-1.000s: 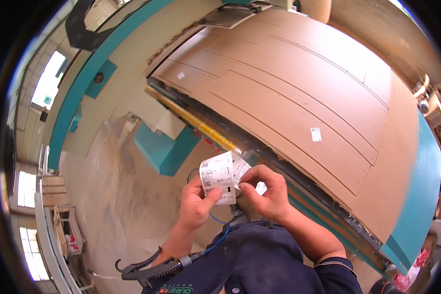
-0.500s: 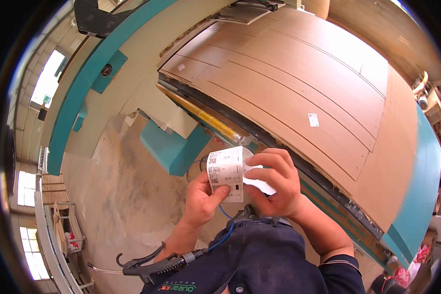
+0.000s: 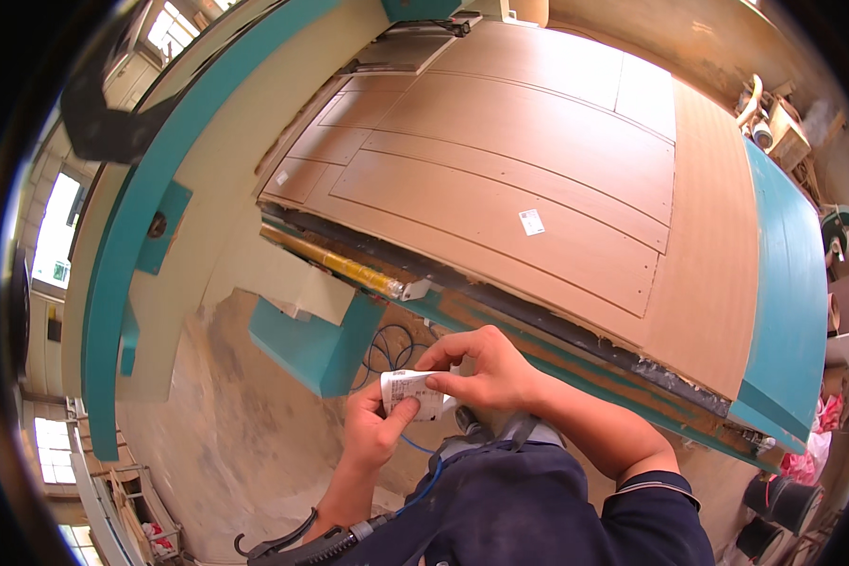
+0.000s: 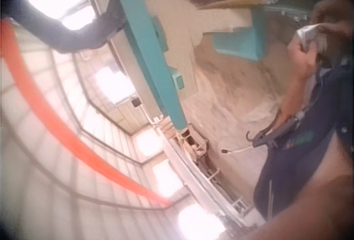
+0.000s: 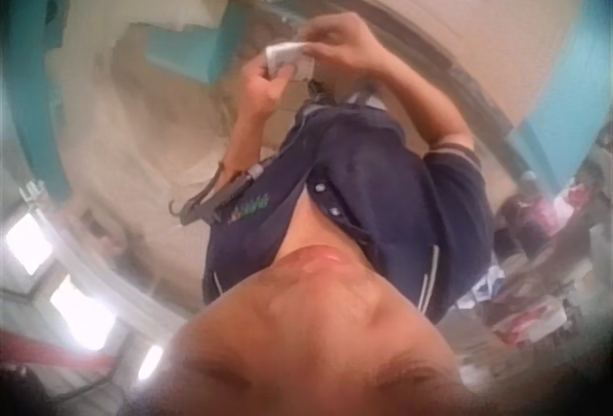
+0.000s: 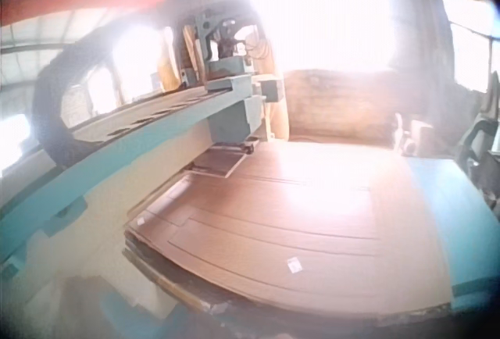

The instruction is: The person peels adhesive labels from a strip and applies them to specific sections of large wood panels positioned on an industrial machine.

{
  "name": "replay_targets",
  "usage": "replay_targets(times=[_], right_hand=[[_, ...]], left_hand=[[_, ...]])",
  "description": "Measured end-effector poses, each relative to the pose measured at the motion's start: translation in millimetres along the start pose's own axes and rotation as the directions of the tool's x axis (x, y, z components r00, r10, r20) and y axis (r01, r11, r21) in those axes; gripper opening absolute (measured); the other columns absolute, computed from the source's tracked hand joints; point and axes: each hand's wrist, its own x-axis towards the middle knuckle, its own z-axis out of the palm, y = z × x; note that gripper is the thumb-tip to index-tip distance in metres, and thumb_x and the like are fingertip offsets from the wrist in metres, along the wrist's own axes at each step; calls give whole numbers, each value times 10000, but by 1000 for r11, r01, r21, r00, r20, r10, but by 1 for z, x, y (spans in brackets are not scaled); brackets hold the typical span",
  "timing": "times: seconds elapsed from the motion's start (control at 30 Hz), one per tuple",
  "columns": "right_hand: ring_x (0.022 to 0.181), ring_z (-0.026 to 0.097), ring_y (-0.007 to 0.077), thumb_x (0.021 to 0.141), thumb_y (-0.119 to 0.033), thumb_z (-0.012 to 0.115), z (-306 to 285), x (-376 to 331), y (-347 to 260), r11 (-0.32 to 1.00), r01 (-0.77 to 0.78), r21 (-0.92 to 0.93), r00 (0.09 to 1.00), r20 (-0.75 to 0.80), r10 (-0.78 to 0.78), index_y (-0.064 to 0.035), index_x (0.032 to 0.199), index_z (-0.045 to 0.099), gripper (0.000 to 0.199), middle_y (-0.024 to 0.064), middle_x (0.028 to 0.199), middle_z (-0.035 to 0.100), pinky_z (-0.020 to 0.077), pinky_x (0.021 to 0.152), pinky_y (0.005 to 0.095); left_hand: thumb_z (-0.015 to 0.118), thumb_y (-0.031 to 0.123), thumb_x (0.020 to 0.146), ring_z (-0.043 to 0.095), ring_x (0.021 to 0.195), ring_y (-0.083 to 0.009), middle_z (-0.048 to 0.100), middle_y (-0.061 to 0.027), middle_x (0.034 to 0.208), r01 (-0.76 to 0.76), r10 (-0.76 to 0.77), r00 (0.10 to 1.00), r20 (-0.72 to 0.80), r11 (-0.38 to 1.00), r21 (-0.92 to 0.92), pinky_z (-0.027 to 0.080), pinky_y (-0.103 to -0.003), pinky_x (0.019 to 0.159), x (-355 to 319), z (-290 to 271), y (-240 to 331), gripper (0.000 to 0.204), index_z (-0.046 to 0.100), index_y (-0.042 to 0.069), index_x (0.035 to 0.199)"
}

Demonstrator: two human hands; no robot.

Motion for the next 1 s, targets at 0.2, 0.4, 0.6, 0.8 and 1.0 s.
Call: replay_targets(times=[0.2,0.4,0.6,0.8,1.0], right_hand=[[711,565,80,777,-47,640,-114,-3,85,748,-256,612,955,39,295,-17,787,622,36,13,756,624,451,685,221],[754,610,177,766,-42,611,-299,40,204,775,-236,-587,630,-700,-338,-87,813,624,66,34,811,646,475,710,313],[852,589,185,777,-93,595,-343,41,255,392,-122,-912,844,-303,-442,-108,760,574,30,-16,851,640,433,805,330],[1302,302,245,787,-391,584,-323,23,240,359,-176,-916,969,-225,-99,-59,1250,452,585,104,1359,395,200,1093,369],[1364,188,261,826,-434,513,-320,17,241,327,-158,-932,987,-152,46,-17,1358,318,704,125,1456,256,152,1119,372]], left_hand=[[593,48,791,603,784,-119,659,-93,872,157,-150,987,-56,974,161,484,-263,703,37,70,-13,232,611,-33,1007],[585,19,789,608,808,-123,665,-92,902,230,-218,969,-119,968,96,484,-263,709,51,124,-10,240,614,-37,1020],[570,-3,813,607,815,-118,656,-77,926,252,-254,946,-203,967,-35,488,-249,728,57,152,-4,255,597,-54,1061],[571,2,822,606,818,-117,654,-81,927,233,-237,943,-234,971,-43,491,-251,725,55,165,2,260,590,-60,1073],[575,14,824,606,824,-118,653,-74,935,219,-228,957,-182,973,-71,494,-257,726,34,177,-2,274,589,-45,1091]])
